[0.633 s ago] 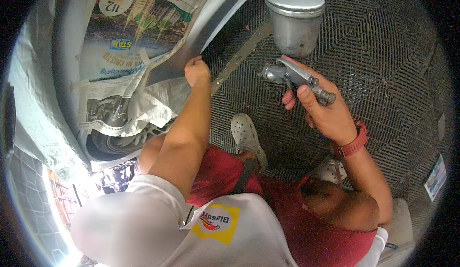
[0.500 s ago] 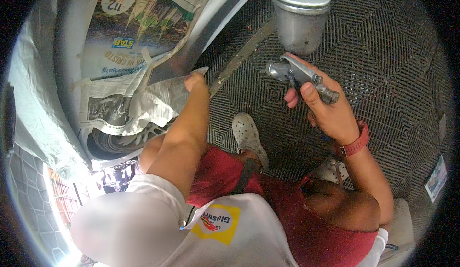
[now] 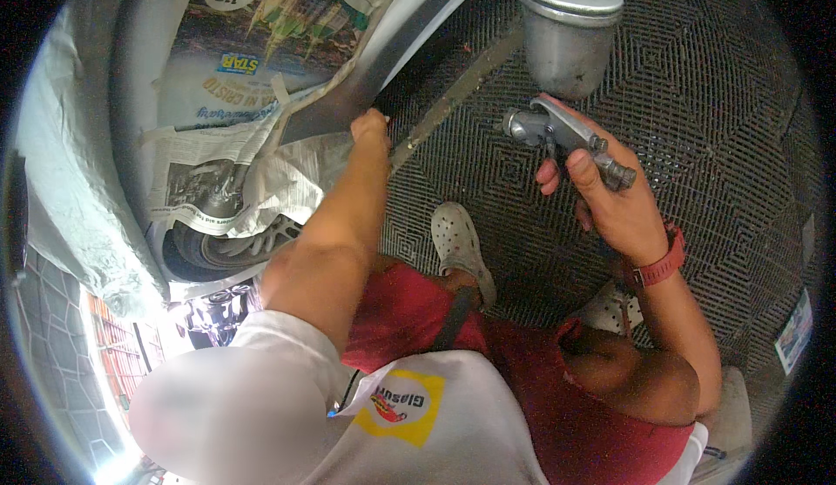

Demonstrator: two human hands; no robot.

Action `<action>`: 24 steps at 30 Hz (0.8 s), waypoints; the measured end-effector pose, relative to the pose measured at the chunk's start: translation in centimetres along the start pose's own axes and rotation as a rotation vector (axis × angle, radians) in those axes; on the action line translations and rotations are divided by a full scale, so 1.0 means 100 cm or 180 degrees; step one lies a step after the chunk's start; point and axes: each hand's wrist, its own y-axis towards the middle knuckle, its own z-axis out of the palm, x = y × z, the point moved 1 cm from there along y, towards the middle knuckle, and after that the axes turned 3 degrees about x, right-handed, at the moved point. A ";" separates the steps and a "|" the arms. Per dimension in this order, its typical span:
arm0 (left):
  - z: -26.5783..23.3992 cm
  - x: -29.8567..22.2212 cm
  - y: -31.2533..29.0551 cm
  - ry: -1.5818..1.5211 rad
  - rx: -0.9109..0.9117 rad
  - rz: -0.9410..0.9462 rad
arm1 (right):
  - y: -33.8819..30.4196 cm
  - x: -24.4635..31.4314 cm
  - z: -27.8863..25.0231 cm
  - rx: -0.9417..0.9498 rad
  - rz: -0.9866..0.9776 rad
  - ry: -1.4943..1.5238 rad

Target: The person sands a curved car part with a sanding block and then sprays it with a paint gun. They repeat this process multiple times, alternating between sanding and spraying different sections of the part.

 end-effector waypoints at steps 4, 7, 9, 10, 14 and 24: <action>-0.046 -0.067 -0.039 0.2643 0.3467 0.0425 | -0.001 0.000 -0.005 -0.0092 -0.0057 0.0050; -0.102 -0.130 -0.113 0.3559 0.4289 0.1964 | 0.005 -0.009 -0.003 -0.0004 -0.0022 0.0094; -0.171 -0.159 -0.145 0.2602 0.4372 0.1839 | 0.004 -0.009 -0.004 0.0020 -0.0005 0.0105; -0.196 -0.152 -0.141 0.2285 0.4178 0.1803 | 0.000 -0.007 -0.011 0.0002 -0.0016 0.0083; -0.264 -0.007 -0.088 0.0554 0.3013 0.0486 | -0.002 -0.004 -0.023 -0.0048 -0.0007 0.0162; -0.288 0.252 -0.147 0.1037 0.3348 -0.1513 | 0.011 -0.021 -0.021 0.0093 0.0193 0.0270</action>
